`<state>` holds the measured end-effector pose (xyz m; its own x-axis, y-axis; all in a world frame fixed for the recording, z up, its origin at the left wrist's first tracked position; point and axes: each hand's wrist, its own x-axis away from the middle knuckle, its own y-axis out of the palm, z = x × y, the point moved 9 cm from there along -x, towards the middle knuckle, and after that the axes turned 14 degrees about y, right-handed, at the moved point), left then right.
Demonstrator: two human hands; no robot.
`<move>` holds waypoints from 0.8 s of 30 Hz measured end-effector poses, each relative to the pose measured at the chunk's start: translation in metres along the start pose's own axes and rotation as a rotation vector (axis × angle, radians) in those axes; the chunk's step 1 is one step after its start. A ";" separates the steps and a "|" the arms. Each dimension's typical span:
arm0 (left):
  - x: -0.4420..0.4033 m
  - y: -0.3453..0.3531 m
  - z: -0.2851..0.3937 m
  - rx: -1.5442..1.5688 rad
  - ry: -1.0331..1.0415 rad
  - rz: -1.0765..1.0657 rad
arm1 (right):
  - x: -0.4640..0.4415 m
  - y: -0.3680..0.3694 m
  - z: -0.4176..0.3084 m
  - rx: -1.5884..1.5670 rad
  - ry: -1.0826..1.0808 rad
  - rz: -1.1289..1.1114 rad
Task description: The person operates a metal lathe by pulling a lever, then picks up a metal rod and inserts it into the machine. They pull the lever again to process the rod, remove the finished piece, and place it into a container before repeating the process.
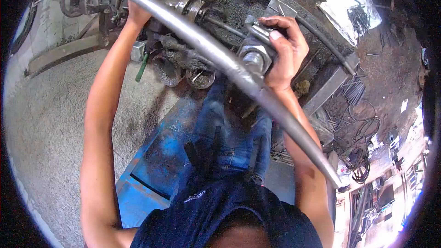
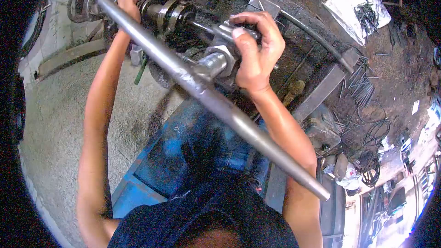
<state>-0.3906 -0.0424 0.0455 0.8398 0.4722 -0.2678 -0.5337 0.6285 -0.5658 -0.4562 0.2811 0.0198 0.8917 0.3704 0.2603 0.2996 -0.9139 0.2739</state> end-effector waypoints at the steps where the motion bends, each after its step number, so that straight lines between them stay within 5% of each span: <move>1: 0.000 -0.001 -0.003 -0.001 -0.007 0.006 | -0.001 -0.001 0.002 0.023 -0.011 -0.016; 9: 0.001 0.001 -0.012 0.272 0.068 -0.056 | -0.003 -0.005 0.009 0.028 0.028 0.044; 12: 0.002 -0.003 -0.005 0.155 0.170 -0.045 | -0.004 -0.003 0.004 0.156 -0.133 -0.001; 24: 0.003 -0.004 0.006 0.074 0.265 -0.055 | -0.006 -0.004 0.003 0.163 -0.125 -0.009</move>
<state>-0.3867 -0.0402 0.0518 0.8590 0.2645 -0.4383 -0.4845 0.6964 -0.5294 -0.4614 0.2818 0.0143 0.9209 0.3644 0.1386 0.3497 -0.9292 0.1197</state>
